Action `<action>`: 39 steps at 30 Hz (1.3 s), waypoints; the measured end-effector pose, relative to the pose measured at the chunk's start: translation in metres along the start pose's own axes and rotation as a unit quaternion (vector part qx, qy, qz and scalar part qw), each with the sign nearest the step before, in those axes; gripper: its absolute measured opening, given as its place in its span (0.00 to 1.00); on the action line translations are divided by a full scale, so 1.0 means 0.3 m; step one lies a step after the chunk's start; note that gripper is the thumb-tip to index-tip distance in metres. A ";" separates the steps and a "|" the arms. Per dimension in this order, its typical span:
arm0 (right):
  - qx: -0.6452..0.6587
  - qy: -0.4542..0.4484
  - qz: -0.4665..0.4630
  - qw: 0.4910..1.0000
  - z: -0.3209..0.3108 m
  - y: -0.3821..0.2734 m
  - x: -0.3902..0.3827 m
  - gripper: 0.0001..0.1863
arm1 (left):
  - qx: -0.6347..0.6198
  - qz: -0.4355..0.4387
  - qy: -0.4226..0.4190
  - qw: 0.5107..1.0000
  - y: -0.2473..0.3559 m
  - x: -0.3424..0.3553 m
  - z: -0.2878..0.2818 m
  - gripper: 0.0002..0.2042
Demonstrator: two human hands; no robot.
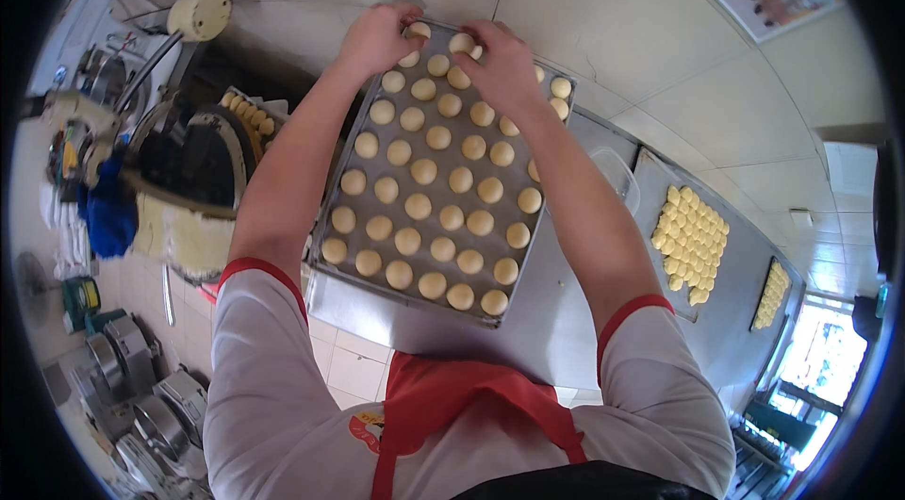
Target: The person prepares bread dough by hand, taking small portions of dough from a large batch, placing them onto a metal tray in rows, and inserting small pieces of filling into the dough rounds.
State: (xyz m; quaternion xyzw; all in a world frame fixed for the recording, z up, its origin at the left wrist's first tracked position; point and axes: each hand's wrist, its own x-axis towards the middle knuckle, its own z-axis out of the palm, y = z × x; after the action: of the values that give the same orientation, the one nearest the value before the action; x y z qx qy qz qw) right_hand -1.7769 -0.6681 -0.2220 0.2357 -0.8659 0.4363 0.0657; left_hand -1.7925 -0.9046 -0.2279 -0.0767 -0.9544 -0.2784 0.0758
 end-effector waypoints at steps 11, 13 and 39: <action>-0.237 -0.099 -0.001 0.967 0.229 0.133 0.181 0.17 | 0.076 0.125 -0.021 0.989 -0.208 0.142 0.103 0.18; -0.248 -0.115 0.024 0.962 0.220 0.119 0.195 0.16 | 0.091 0.117 -0.029 0.989 -0.195 0.150 0.102 0.17; -0.130 0.111 -0.047 0.984 0.010 0.049 -0.171 0.12 | -0.023 0.196 -0.017 0.980 -0.065 -0.067 -0.002 0.11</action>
State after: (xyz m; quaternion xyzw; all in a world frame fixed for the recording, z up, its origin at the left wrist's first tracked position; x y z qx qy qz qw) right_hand -1.7383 -0.6451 -0.2507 0.2160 -0.8905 0.3398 0.2118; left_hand -1.7763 -0.9233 -0.2414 -0.2690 -0.9153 -0.2786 0.1106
